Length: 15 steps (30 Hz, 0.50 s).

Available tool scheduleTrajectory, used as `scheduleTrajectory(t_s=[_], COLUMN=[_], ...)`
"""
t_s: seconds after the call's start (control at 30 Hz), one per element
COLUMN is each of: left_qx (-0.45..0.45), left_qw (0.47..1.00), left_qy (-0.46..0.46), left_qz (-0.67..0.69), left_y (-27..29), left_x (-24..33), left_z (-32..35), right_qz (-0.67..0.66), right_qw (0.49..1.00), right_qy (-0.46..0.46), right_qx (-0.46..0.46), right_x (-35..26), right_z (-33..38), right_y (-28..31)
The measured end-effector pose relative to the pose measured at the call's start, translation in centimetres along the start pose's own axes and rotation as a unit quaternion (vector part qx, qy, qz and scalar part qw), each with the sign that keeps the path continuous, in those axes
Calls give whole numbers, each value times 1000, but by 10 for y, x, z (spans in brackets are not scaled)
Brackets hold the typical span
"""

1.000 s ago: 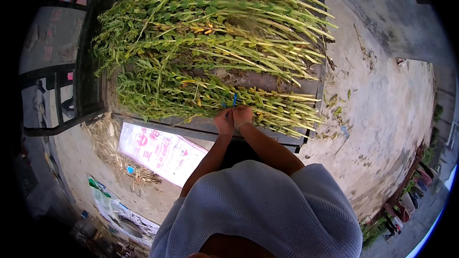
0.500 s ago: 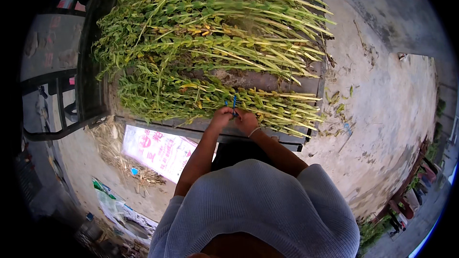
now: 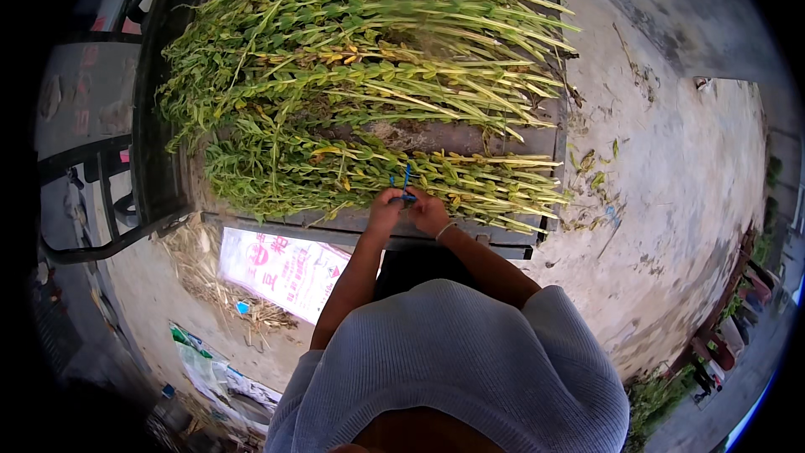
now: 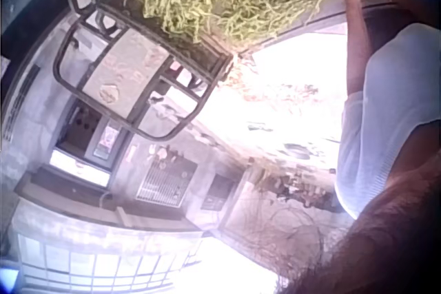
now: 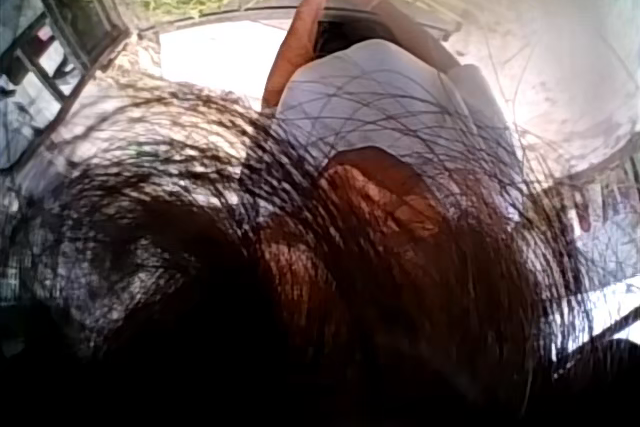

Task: The person gathers long green vegetable stems from a cart bed, aligns them into a bundle, and secures the bundle with a blue plastic tie. The person then lifts the tied bundle and places it onto a white sack on the ground.

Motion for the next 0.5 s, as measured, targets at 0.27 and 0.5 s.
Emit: scheduleTrajectory(t_s=[0.27, 0.5], left_qx=[-71, -61], left_qw=[973, 982], left_qy=[128, 81], left_qz=[178, 162], left_y=[4, -2], left_x=[21, 25], left_z=[3, 6], right_qz=[107, -105], right_qw=[985, 994], right_qy=[54, 9], right_qx=[122, 34], right_x=[-5, 10], right_z=[-5, -10], right_y=[-11, -11])
Point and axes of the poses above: each hand's wrist, its own z-axis away from the middle knuckle, its own y-axis out of the back of the hand, x = y × z, the point moved 1 cm from there along -z, towards the middle knuckle, and after that the axes turned 10 degrees about z, right-handed, at the moved point
